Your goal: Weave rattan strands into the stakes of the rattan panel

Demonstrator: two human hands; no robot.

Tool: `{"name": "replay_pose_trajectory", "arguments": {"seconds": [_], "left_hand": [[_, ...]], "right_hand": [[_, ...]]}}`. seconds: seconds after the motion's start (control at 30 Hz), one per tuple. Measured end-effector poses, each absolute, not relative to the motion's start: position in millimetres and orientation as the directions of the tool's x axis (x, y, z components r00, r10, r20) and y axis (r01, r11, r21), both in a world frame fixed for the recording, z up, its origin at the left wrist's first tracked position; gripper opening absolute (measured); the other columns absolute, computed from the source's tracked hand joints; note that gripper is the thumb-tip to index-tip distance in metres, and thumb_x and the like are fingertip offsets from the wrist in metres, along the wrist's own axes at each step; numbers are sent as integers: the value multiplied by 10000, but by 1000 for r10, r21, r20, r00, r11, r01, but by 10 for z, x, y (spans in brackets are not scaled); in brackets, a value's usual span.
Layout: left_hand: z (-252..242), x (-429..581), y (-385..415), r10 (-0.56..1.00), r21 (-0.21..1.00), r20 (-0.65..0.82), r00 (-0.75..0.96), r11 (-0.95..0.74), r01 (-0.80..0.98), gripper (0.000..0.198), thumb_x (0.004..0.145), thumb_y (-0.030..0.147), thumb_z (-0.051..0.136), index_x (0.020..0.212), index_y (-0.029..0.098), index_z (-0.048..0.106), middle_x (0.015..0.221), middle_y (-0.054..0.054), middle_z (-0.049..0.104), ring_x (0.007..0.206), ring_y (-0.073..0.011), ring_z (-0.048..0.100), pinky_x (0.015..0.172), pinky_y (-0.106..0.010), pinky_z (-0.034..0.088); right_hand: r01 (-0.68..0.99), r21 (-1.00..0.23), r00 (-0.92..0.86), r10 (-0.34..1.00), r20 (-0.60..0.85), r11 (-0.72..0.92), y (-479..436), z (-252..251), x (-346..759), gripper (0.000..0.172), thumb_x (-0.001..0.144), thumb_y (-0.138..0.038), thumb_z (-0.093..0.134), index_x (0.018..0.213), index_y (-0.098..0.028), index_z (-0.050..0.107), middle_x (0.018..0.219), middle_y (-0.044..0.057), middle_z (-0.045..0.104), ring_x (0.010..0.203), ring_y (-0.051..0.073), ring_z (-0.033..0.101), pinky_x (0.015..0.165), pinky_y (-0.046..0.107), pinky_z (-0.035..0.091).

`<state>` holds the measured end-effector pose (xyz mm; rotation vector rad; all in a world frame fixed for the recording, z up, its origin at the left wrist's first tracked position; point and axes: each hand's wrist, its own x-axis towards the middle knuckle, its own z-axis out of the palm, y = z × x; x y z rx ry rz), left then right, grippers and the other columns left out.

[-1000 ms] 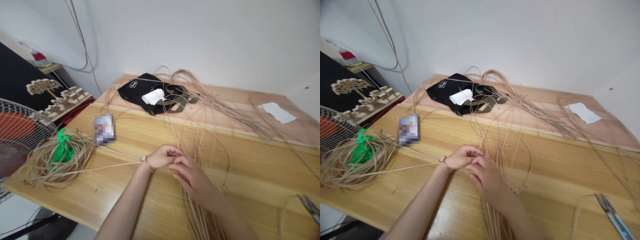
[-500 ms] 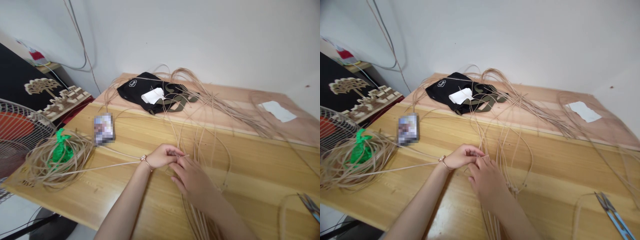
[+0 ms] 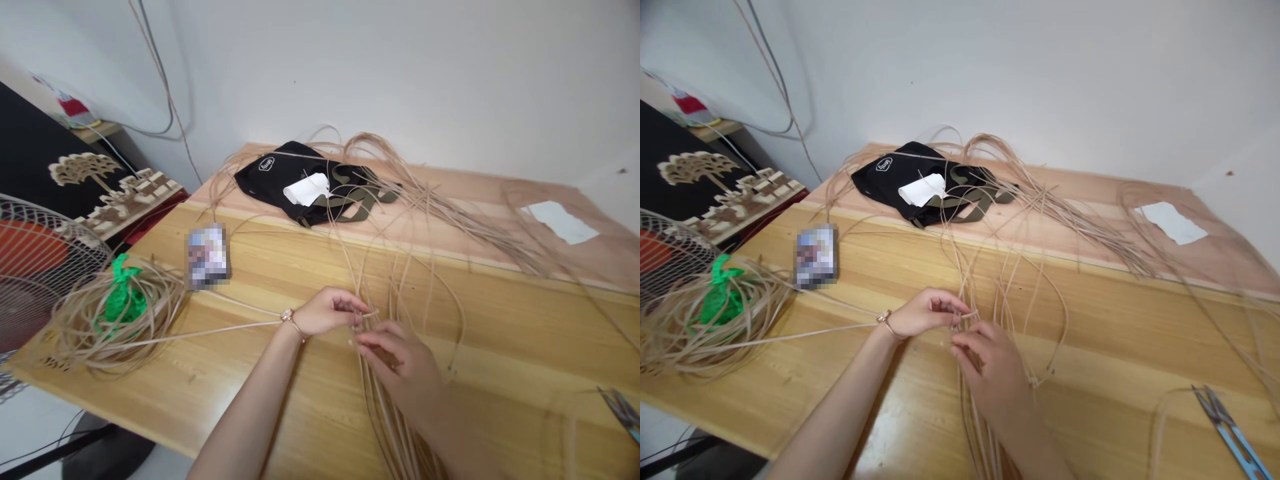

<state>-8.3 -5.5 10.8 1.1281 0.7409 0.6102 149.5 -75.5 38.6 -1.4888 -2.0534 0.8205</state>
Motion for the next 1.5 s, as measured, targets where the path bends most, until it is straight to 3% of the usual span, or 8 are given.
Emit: {"name": "replay_pose_trajectory", "arguments": {"seconds": [0.23,0.5,0.97,1.3,1.5], "left_hand": [[81,-90,-48,749,939,-194,634,329,-101,260,631,211,652,858,89,614,762,-59,630,658,-89,552,662,-214,425],[72,-97,-37,740,943,-174,650,315,-107,241,635,215,652,834,88,609,737,-50,611,637,-82,532,639,-210,420],[160,-64,-66,776,954,-215,593,296,-41,202,665,277,614,733,87,606,660,-24,581,599,-72,492,585,-189,381],[105,-32,-61,776,985,-136,616,171,3,251,708,339,553,712,89,556,619,3,498,579,-63,424,553,-180,336],[84,-35,-60,776,990,-120,619,140,15,263,722,356,529,715,93,543,604,17,459,568,-60,391,540,-178,311]], "right_hand": [[439,-895,-82,988,-130,-81,-699,314,1520,155,713,-321,555,721,-200,652,729,19,538,602,121,492,522,234,370],[474,-851,27,970,-243,-227,-608,319,1546,181,678,-331,560,623,-173,630,617,3,525,558,117,450,527,238,341],[567,-799,-13,968,-251,-200,-488,448,1533,169,654,-314,558,626,-173,648,611,15,578,555,126,474,528,240,347],[615,-772,-19,975,-220,-162,-475,418,1485,188,652,-347,571,619,-174,636,606,17,557,545,128,465,514,247,337],[599,-784,-26,976,-218,-160,-491,462,1525,223,690,-372,548,819,-206,621,647,0,593,541,126,494,496,240,373]]}}
